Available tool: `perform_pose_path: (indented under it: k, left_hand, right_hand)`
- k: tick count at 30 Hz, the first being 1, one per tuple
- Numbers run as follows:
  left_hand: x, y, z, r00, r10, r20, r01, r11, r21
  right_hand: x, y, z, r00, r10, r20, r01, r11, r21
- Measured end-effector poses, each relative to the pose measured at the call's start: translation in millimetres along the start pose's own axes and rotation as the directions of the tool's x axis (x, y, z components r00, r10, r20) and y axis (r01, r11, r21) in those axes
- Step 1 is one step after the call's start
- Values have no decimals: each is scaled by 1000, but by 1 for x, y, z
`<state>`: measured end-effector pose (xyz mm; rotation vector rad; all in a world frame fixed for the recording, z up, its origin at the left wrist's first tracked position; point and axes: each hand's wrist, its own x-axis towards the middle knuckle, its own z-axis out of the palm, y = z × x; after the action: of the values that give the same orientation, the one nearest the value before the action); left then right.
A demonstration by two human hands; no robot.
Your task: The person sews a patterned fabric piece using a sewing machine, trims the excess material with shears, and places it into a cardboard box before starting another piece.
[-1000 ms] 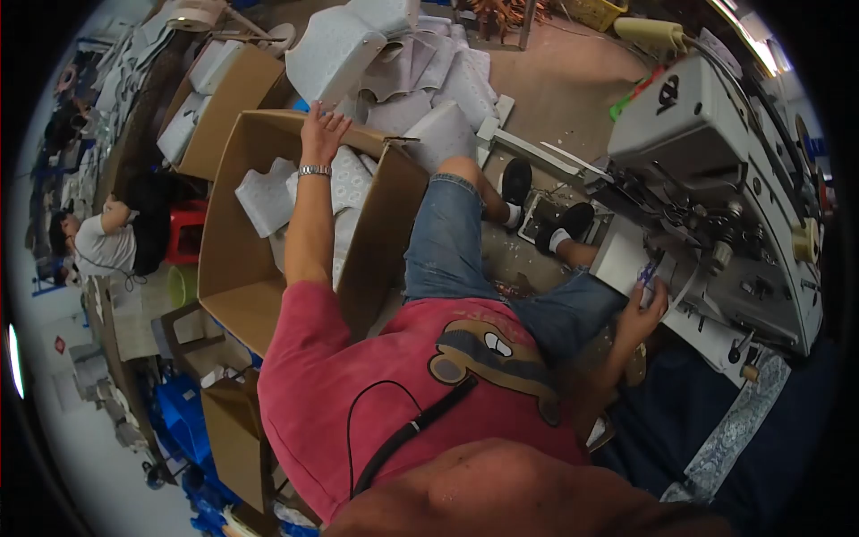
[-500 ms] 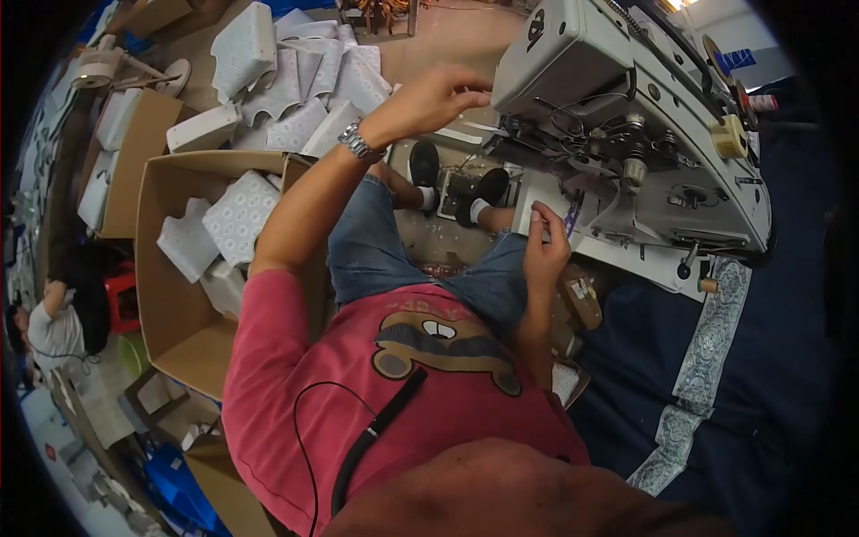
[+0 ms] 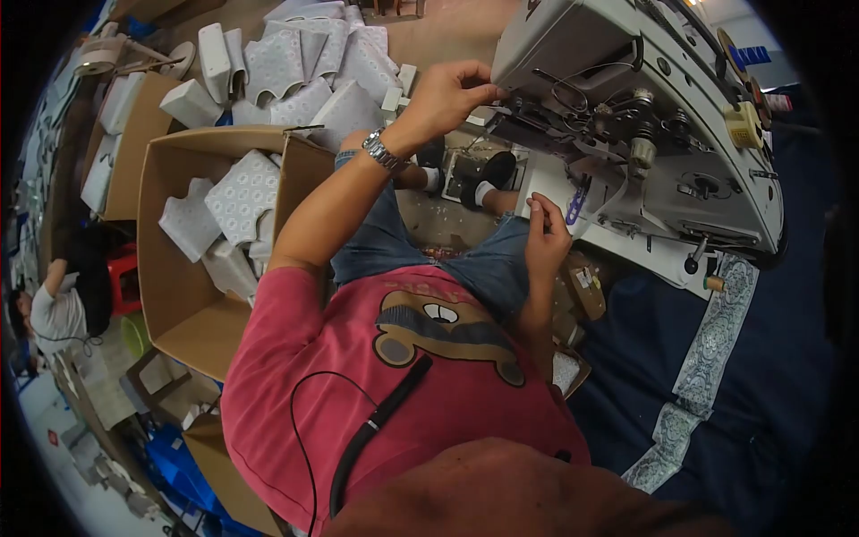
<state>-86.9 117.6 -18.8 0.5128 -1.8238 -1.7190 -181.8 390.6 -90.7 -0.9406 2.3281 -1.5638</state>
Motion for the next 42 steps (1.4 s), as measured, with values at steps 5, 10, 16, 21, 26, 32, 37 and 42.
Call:
perform_pose_path:
  k: [5, 10, 16, 21, 26, 32, 37, 42]
  left_hand:
    - [-1, 1, 3, 1000, -9, -23, 7, 996, -88]
    - [0, -3, 3, 989, 150, -9, -150, 989, 0]
    - [-1, -18, 1, 994, -69, -80, 22, 877, -479]
    - [-5, -15, -2, 998, -45, -50, 4, 778, -628]
    - [-8, -9, 8, 997, 16, -74, -32, 977, -211]
    - [-6, -10, 15, 994, 32, -100, -56, 967, -248]
    - [-2, -22, 12, 958, 271, -93, -271, 962, 14]
    - [-7, -31, 12, 982, 123, -142, -161, 941, -297]
  right_hand:
    - [-3, 9, 8, 999, -31, 34, 32, 999, -18]
    - [-3, 12, 14, 997, -40, 69, 39, 999, 9]
    - [-3, 6, 16, 996, -42, 84, 40, 999, 25]
    - [-6, 3, 11, 996, 21, 92, -23, 999, 28]
    - [-6, 8, 11, 995, 15, 100, -20, 999, 43]
    - [-8, 2, 13, 993, 28, 119, -33, 999, 42]
    - [-11, 0, 16, 988, 51, 144, -56, 998, 29]
    - [-12, -1, 16, 987, 53, 152, -58, 998, 31]
